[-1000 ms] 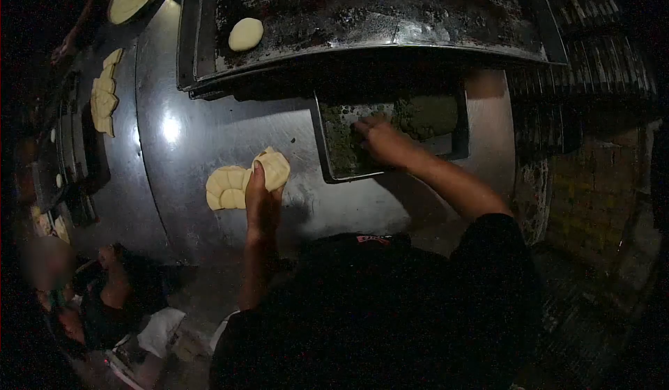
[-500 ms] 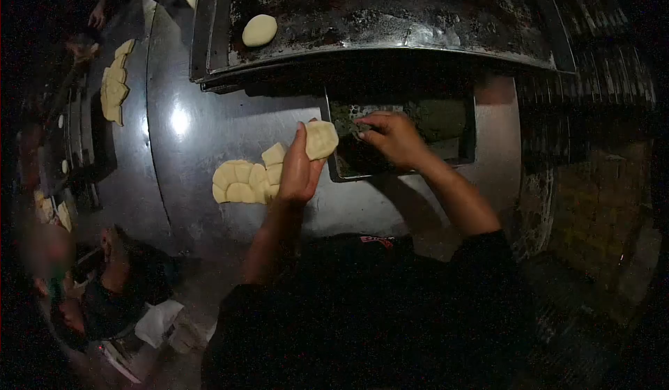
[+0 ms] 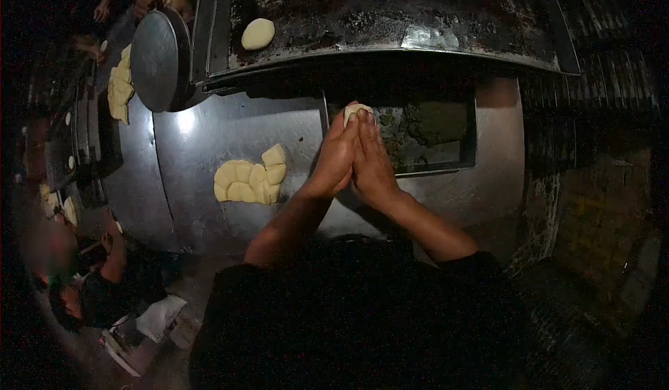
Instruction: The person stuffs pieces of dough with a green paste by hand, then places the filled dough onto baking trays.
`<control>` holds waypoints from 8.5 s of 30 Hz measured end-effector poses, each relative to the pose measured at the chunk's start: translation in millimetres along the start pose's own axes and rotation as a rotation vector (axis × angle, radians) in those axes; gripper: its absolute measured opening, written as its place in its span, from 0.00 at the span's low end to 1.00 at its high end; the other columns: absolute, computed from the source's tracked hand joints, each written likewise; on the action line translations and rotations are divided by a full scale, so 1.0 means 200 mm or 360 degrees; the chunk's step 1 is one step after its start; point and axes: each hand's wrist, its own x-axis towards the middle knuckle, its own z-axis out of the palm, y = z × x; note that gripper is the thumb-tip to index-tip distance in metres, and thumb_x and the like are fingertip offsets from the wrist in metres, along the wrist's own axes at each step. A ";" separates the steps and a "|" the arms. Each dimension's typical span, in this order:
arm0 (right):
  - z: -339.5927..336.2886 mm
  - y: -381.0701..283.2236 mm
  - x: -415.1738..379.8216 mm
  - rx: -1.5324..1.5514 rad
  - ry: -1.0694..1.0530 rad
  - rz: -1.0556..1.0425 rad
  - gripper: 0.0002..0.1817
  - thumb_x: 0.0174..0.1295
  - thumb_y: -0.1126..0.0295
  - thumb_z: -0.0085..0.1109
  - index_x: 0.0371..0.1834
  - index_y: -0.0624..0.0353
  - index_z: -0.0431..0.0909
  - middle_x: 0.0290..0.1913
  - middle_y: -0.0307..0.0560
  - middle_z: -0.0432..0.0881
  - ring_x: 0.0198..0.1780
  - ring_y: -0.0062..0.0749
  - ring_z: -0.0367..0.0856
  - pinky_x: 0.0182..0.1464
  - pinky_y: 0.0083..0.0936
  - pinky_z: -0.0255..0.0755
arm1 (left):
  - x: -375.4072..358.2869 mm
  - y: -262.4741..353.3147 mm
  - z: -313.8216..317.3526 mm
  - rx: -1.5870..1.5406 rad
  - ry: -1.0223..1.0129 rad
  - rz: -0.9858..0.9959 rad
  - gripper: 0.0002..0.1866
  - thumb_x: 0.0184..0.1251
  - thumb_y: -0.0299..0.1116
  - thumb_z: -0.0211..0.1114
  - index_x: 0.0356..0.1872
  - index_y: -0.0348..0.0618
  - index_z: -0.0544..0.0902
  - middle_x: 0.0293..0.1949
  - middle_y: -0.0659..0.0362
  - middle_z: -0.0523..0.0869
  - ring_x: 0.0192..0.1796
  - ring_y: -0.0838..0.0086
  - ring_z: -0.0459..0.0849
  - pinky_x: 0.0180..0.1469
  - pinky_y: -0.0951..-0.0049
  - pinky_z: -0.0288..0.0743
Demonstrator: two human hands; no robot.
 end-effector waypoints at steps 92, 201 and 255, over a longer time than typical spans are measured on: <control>0.48 -0.31 -0.62 -0.0185 -0.0316 -0.0074 0.06 0.49 0.76 0.61 0.31 0.63 0.81 0.31 0.49 0.78 0.34 0.49 0.80 0.41 0.36 0.75 | -0.94 -0.48 -0.90 0.0615 0.0718 0.0075 0.23 0.75 0.47 0.45 0.54 0.37 0.71 0.45 0.53 0.81 0.39 0.73 0.79 0.41 0.72 0.73; -0.28 -0.03 0.07 0.0312 0.0254 -0.0015 0.14 0.56 0.74 0.64 0.47 0.63 0.81 0.43 0.53 0.83 0.42 0.40 0.81 0.44 0.29 0.74 | -0.08 0.09 -0.10 -0.0415 -0.0058 -0.0160 0.24 0.78 0.45 0.39 0.60 0.35 0.67 0.54 0.53 0.75 0.57 0.68 0.74 0.62 0.67 0.67; -0.28 -0.17 0.12 0.0138 0.1009 -0.0208 0.13 0.60 0.75 0.58 0.47 0.67 0.75 0.42 0.56 0.73 0.41 0.40 0.76 0.40 0.34 0.74 | -0.35 0.26 0.10 0.0709 -0.0545 0.0519 0.45 0.67 0.65 0.33 0.73 0.41 0.35 0.73 0.42 0.39 0.76 0.57 0.39 0.74 0.60 0.38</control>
